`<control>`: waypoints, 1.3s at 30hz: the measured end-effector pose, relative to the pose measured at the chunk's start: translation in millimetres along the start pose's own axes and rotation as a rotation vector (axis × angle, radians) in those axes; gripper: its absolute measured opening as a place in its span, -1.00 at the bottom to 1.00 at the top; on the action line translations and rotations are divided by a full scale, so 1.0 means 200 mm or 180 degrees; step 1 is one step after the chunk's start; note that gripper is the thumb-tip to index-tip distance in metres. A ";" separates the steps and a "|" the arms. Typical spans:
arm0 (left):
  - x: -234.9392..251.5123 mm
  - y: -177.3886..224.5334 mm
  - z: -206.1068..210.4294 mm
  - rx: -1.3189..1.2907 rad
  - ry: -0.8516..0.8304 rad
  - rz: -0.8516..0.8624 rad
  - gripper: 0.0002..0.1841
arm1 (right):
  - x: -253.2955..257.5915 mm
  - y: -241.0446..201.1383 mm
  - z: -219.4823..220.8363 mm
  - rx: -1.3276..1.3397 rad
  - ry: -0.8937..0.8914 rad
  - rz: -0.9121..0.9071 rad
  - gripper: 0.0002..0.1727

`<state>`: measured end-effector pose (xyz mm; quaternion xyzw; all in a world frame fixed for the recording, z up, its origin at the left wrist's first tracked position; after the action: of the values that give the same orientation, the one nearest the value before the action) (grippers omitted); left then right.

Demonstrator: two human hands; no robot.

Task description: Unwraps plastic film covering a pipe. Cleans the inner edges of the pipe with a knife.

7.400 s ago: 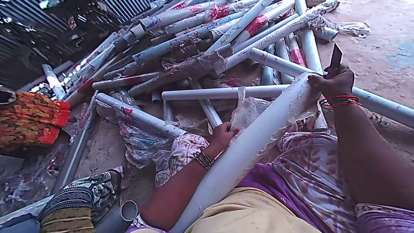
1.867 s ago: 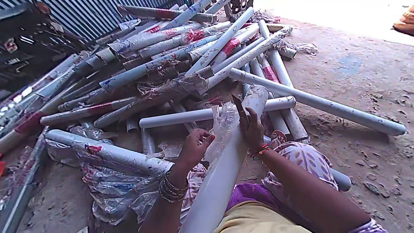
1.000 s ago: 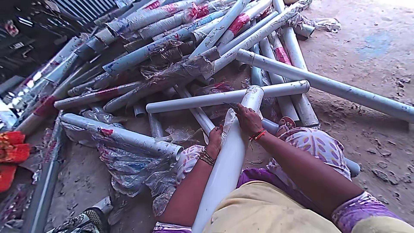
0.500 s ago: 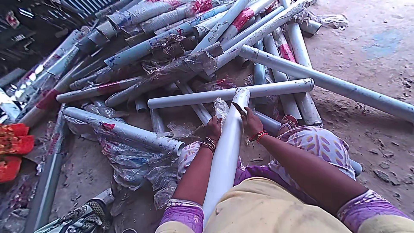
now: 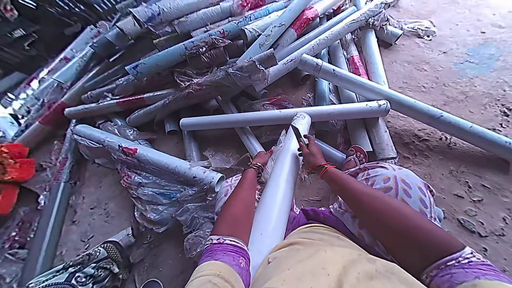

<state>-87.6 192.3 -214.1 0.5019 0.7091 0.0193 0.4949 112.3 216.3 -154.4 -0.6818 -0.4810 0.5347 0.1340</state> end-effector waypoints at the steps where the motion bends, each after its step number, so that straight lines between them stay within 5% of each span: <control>1: -0.02 0.03 0.00 -0.0184 -0.0021 0.0032 -0.31 | 0.00 0.00 -0.01 -0.0074 0.0052 -0.0017 -0.46; 6: -0.20 0.05 -0.11 -0.2079 0.0279 -0.0127 -0.16 | -0.11 -0.15 -0.16 -0.0323 0.0757 -0.0517 -0.52; 9: -0.32 0.01 -0.36 -0.1677 0.1206 0.0225 -0.54 | -0.27 -0.30 -0.24 -0.0581 0.1210 -0.1093 -0.53; 12: -0.48 0.03 -0.44 -0.1419 0.1525 0.0546 -0.80 | -0.43 -0.44 -0.26 -0.0984 0.1806 -0.1892 -0.52; 15: -0.62 0.06 -0.35 -0.1903 0.1510 0.0757 -0.61 | -0.51 -0.52 -0.27 -0.1294 0.2078 -0.2166 -0.50; 18: -0.71 0.08 -0.24 -0.2504 0.1732 0.0868 -0.93 | -0.51 -0.53 -0.29 -0.1217 0.1864 -0.2070 -0.48; 23: -0.88 0.08 -0.21 -0.3420 0.1907 0.0185 -0.55 | -0.58 -0.56 -0.31 -0.0771 0.1786 -0.2257 -0.47; 25: -0.89 0.07 -0.21 -0.3187 0.1582 0.0241 -0.44 | -0.61 -0.57 -0.31 -0.0701 0.1766 -0.2306 -0.48; 27: -0.87 0.07 -0.20 -0.2549 0.1228 0.0589 -0.56 | -0.62 -0.56 -0.31 -0.0585 0.1665 -0.2290 -0.49; 30: -0.86 0.08 -0.18 -0.2650 0.0786 0.0955 -0.62 | -0.69 -0.55 -0.30 -0.0222 0.1547 -0.2427 -0.53; 34: -0.86 0.14 -0.22 -0.2502 0.1000 0.1321 -0.69 | -0.91 -0.64 -0.23 0.0103 0.1366 -0.3161 -0.54; 39: -0.86 0.21 -0.19 -0.2288 0.0958 0.1469 -0.74 | -0.97 -0.74 0.01 -0.0123 0.0427 -0.3209 -0.43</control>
<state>-84.3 105.3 -56.0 0.4348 0.5910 0.4469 0.5119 41.1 134.3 63.7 -0.4000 -0.7504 0.3496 0.3933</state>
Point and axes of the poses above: each hand's wrist, its own x-axis towards the middle knuckle, its own z-axis out of the palm, y = z × x, the point moved 9 cm from there along x, towards the middle knuckle, and after that the axes turned 8 degrees about z, right-handed, at the moved point
